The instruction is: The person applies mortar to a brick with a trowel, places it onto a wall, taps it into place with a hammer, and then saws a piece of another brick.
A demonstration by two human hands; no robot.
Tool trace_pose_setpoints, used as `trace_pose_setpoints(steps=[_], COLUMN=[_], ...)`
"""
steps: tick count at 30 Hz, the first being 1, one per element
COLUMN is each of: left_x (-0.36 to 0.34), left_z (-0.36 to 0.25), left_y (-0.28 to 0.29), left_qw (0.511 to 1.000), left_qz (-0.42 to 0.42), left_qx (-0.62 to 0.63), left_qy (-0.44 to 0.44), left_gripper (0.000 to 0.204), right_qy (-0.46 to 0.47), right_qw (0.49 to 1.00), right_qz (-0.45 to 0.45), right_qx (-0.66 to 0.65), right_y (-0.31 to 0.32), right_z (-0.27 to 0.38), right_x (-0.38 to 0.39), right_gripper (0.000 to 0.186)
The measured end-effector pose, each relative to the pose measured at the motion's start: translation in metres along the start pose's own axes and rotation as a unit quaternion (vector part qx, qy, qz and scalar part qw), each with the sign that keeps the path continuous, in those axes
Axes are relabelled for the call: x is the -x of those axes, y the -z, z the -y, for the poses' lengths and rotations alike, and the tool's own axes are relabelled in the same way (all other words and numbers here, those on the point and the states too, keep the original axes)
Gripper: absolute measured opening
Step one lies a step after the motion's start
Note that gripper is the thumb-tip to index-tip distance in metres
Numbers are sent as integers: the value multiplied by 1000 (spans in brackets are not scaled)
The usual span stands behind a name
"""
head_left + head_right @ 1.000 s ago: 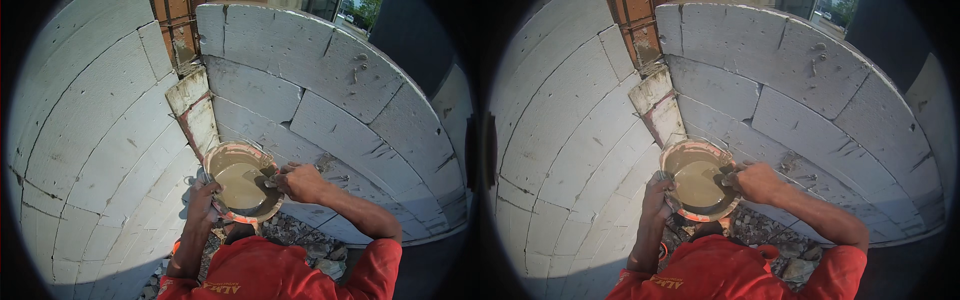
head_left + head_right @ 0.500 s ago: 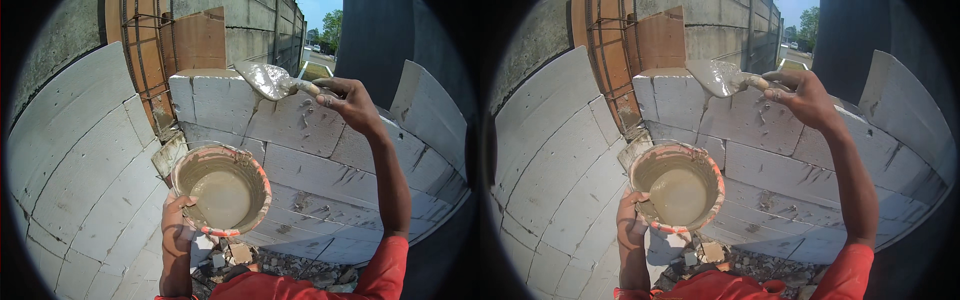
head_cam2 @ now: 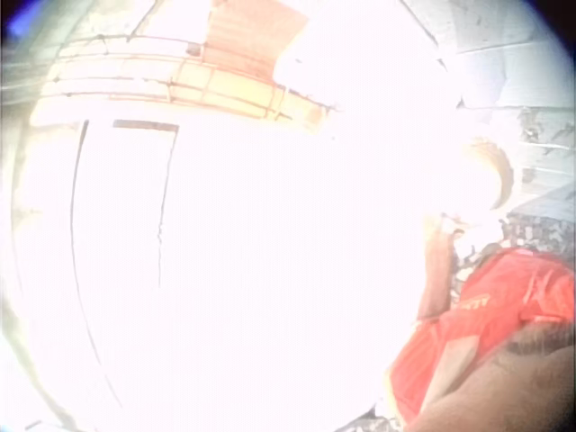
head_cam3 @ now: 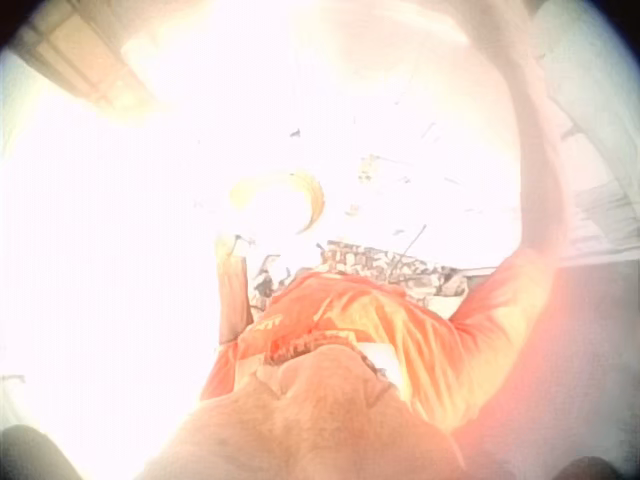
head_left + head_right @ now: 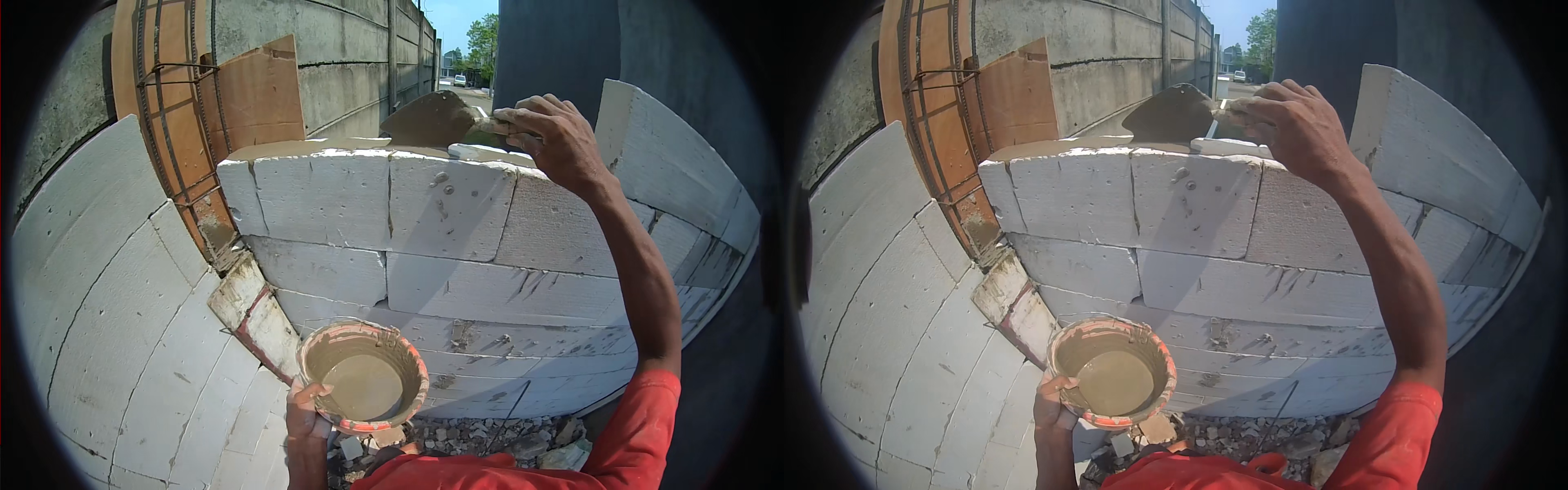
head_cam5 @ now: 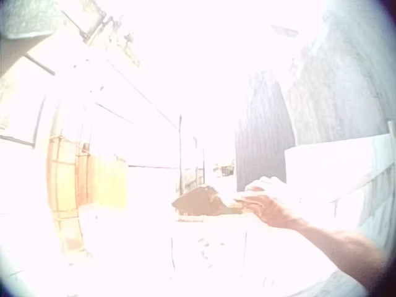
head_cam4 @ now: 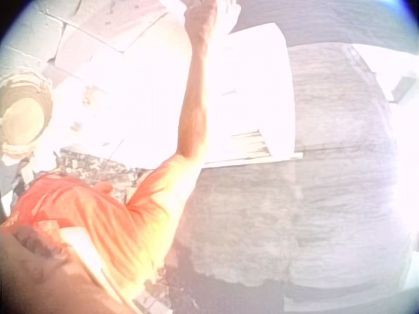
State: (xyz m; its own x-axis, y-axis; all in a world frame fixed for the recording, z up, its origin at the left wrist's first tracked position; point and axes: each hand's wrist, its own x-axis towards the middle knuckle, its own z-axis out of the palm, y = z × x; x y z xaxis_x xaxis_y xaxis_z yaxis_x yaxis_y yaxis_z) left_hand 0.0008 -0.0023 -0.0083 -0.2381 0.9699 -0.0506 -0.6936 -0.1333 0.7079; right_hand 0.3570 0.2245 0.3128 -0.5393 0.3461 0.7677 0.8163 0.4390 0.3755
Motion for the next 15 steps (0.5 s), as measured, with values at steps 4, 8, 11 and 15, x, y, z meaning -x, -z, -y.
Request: trace_pose_setpoints(steps=[4,8,11,15], left_x=[3,6,9,6], left_z=[11,25,28,31], left_y=[14,30,31,19], left_qw=[999,995,996,997], left_qz=[-5,-89,-63,-58], left_qx=[-10,-22,-32,18], left_qy=[35,38,52,55], left_gripper=[64,62,61,52], right_qy=[-21,-76,-69,-94], right_qw=[999,997,994,994], right_qz=[50,-7,85,8], right_qx=[2,2,19,-50], right_y=[31,44,48,58], right_z=[-17,-11,-19,10], right_x=[34,50,63,77], right_gripper=[30,33,38,44])
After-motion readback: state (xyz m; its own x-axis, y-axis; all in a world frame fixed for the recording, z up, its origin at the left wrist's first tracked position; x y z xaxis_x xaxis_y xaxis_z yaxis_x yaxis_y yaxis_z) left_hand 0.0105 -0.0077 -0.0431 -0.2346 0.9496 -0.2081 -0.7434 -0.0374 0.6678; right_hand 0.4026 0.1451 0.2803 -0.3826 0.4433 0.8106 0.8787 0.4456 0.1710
